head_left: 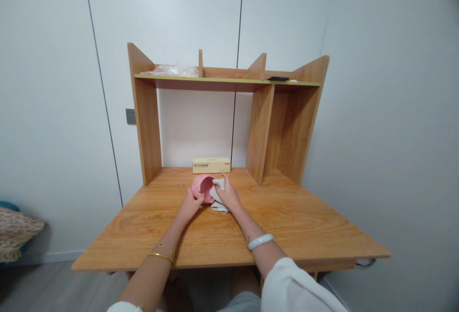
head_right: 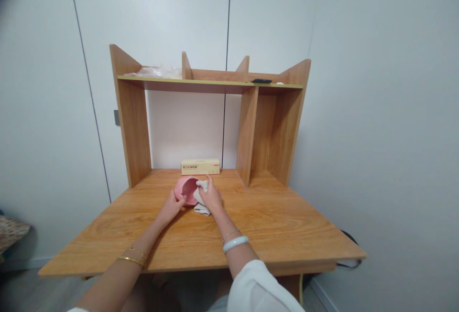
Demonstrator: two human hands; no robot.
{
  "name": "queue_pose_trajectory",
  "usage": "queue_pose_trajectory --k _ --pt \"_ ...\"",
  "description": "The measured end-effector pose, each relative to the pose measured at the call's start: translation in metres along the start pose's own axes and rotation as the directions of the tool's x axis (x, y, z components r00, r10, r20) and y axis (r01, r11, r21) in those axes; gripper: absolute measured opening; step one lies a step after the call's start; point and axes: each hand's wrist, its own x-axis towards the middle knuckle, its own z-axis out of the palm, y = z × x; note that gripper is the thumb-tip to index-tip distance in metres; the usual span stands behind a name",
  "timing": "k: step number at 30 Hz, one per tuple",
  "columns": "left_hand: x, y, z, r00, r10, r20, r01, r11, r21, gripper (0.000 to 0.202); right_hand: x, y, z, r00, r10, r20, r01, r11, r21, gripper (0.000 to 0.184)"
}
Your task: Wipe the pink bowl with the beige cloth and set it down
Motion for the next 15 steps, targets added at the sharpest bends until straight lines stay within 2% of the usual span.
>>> queue_pose_trajectory --k 3,7,11,15 --pt "0.006 -0.007 -0.001 0.992 -0.075 -0.097 0.070 0.996 -0.053 0.032 0.001 -0.004 -0.002 1.000 0.025 0.015 -0.023 0.994 -0.102 0.042" --pt "0.013 -0.014 -0.003 0.978 -0.149 -0.147 0.140 0.987 -0.075 0.034 0.004 -0.008 -0.008 0.996 0.055 0.064 -0.039 0.973 -0.227 0.036" --pt "0.016 -0.019 -0.002 0.983 -0.124 -0.132 0.110 0.987 -0.114 0.038 0.002 -0.012 -0.015 0.980 -0.003 0.199 0.069 0.944 -0.323 0.030" --pt "0.016 -0.020 -0.002 0.992 -0.088 -0.091 0.069 0.979 -0.191 0.040 -0.011 -0.029 -0.022 0.917 -0.025 0.399 0.193 0.901 -0.387 0.024"
